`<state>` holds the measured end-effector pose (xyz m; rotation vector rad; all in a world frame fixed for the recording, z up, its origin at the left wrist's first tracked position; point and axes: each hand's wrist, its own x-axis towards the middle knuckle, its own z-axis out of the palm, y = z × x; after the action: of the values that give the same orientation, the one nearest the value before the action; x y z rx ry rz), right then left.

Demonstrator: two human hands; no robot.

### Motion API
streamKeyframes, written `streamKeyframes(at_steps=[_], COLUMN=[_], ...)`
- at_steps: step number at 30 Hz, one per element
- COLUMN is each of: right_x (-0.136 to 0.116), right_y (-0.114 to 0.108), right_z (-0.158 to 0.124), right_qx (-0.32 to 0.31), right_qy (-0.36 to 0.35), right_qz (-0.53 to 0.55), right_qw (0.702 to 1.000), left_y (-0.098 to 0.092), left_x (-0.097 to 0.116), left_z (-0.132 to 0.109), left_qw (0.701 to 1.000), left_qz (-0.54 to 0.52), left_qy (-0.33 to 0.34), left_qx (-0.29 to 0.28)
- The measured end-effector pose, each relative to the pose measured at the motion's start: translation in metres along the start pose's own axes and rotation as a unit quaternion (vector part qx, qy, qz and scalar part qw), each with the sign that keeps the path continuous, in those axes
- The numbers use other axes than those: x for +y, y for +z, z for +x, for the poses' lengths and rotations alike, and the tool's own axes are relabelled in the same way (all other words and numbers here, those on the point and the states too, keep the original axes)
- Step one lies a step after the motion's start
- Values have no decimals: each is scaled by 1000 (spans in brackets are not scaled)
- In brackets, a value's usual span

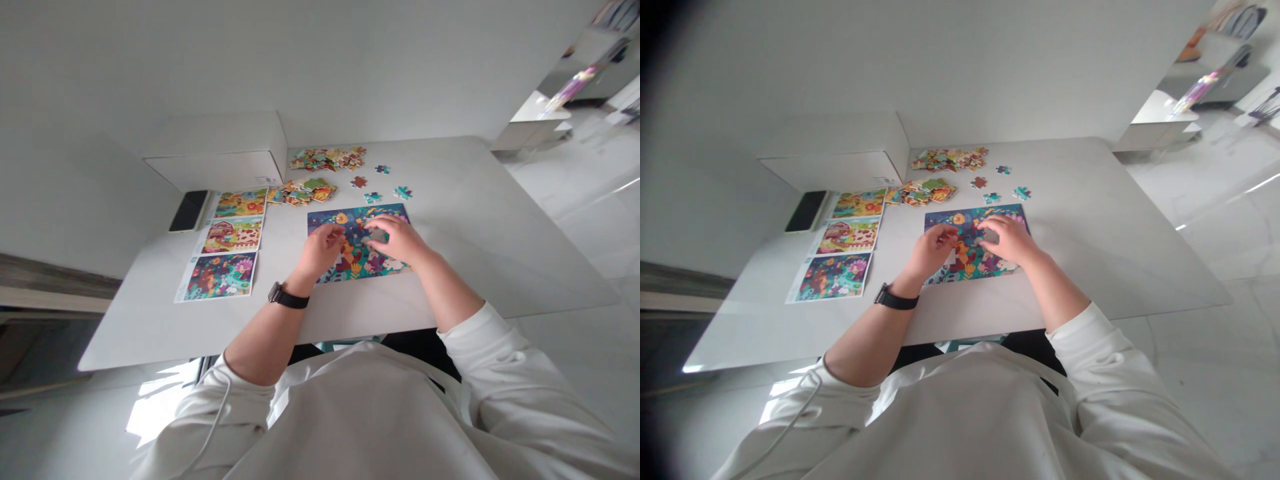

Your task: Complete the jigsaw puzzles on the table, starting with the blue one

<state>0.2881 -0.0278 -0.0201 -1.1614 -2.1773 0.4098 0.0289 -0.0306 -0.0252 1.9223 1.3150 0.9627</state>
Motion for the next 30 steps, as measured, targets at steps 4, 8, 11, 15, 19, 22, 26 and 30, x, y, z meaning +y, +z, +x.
streamKeyframes(at_steps=[4, 8, 11, 15, 19, 22, 26, 30], right_x=[7, 9, 9, 12, 11, 10, 12, 14], right_y=[2, 6, 8, 10, 11, 12, 14, 16], right_z=[-1, 0, 0, 0, 1, 1, 1, 1], right_qx=[-3, -16, -29, -35, -34, -35, -33, -29], right_qy=[39, 53, 48, 41, 36, 29, 22, 18], right_qz=[-52, -78, -76, -76, -73, -77, -77, -84], right_qw=[998, 995, 996, 996, 996, 996, 996, 996], left_y=[0, 3, 4, 6, 7, 7, 7, 8], left_x=[-2, -7, -10, -11, -11, -10, -10, -9], left_z=[-1, -1, -1, -3, -5, -6, -6, -6], left_qw=[996, 987, 979, 970, 963, 961, 957, 954], left_qz=[70, 104, 124, 143, 158, 167, 176, 191], left_qy=[58, 111, 145, 168, 179, 178, 178, 176], left_qx=[-1, -45, -71, -99, -121, -131, -146, -151])
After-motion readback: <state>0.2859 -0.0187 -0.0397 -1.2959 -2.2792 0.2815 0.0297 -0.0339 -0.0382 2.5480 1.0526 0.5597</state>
